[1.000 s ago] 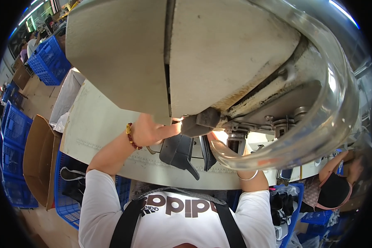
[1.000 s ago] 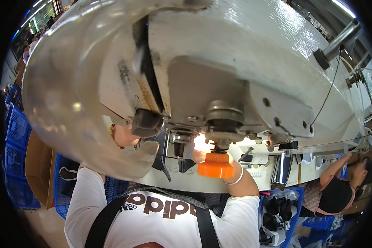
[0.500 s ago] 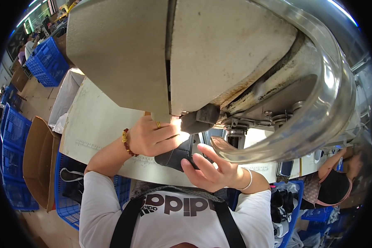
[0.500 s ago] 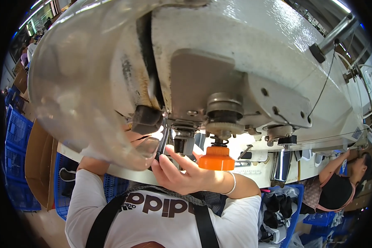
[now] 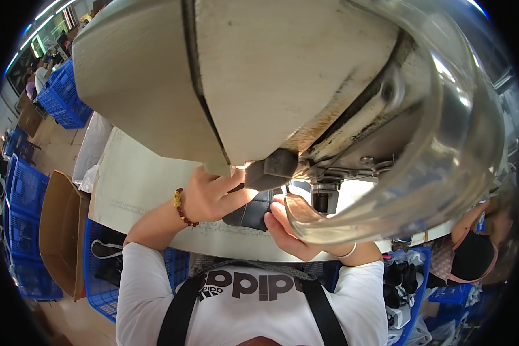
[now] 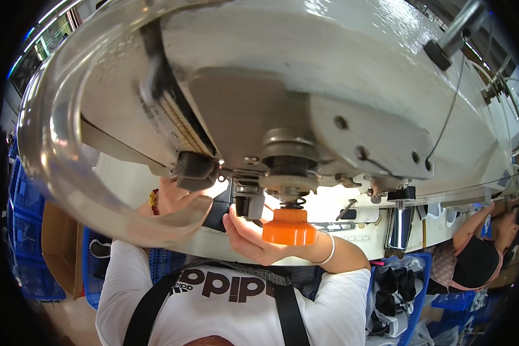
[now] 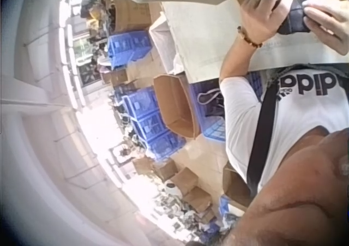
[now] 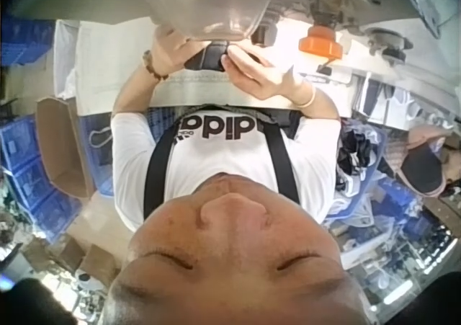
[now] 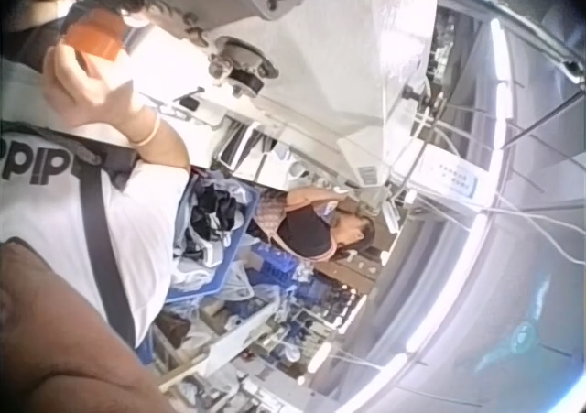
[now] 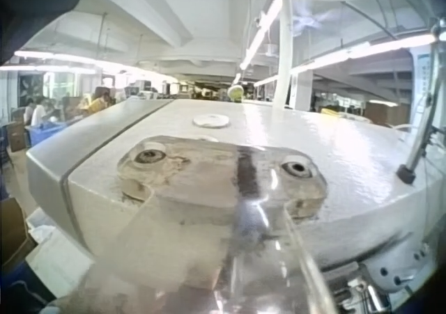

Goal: Using an industrial sewing machine to stitch together components of a black leather boot.

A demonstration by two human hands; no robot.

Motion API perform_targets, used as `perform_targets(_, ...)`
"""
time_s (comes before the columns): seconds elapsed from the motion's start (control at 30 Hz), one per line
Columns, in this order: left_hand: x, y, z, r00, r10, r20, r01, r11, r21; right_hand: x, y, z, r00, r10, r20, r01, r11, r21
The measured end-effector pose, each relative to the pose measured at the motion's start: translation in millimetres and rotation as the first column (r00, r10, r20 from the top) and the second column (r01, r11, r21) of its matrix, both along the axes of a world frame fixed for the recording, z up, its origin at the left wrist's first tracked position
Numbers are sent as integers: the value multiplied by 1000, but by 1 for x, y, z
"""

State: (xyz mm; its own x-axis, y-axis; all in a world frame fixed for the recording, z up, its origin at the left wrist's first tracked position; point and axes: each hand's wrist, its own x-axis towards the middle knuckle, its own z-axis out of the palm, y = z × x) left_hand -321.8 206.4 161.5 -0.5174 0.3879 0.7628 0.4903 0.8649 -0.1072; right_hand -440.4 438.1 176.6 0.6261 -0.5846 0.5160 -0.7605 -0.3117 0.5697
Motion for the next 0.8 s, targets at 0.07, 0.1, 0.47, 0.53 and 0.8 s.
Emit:
perform_targets(0.07, -1, -2, -8, 998, -40, 38, 36, 996, 84, 0, 0, -2, 984, 55, 171, -75, 990, 116)
perform_targets(0.1, -4, -3, -12, 999, -29, 26, 26, 996, 87, 0, 1, -2, 975, 62, 212, -93, 986, 138)
perform_targets(0.47, -7, 1, 4, 991, -132, 32, 121, 964, 236, 0, -2, 11, 991, -116, -66, 116, 993, 0)
perform_targets(0.53, -5, 3, 9, 980, -171, -98, 178, 982, 65, 1, -2, 10, 993, -114, 8, 114, 994, 1)
perform_targets(0.8, -6, 4, -4, 991, -87, -100, 95, 992, 83, -8, -7, -6, 988, -149, -40, 150, 989, 18)
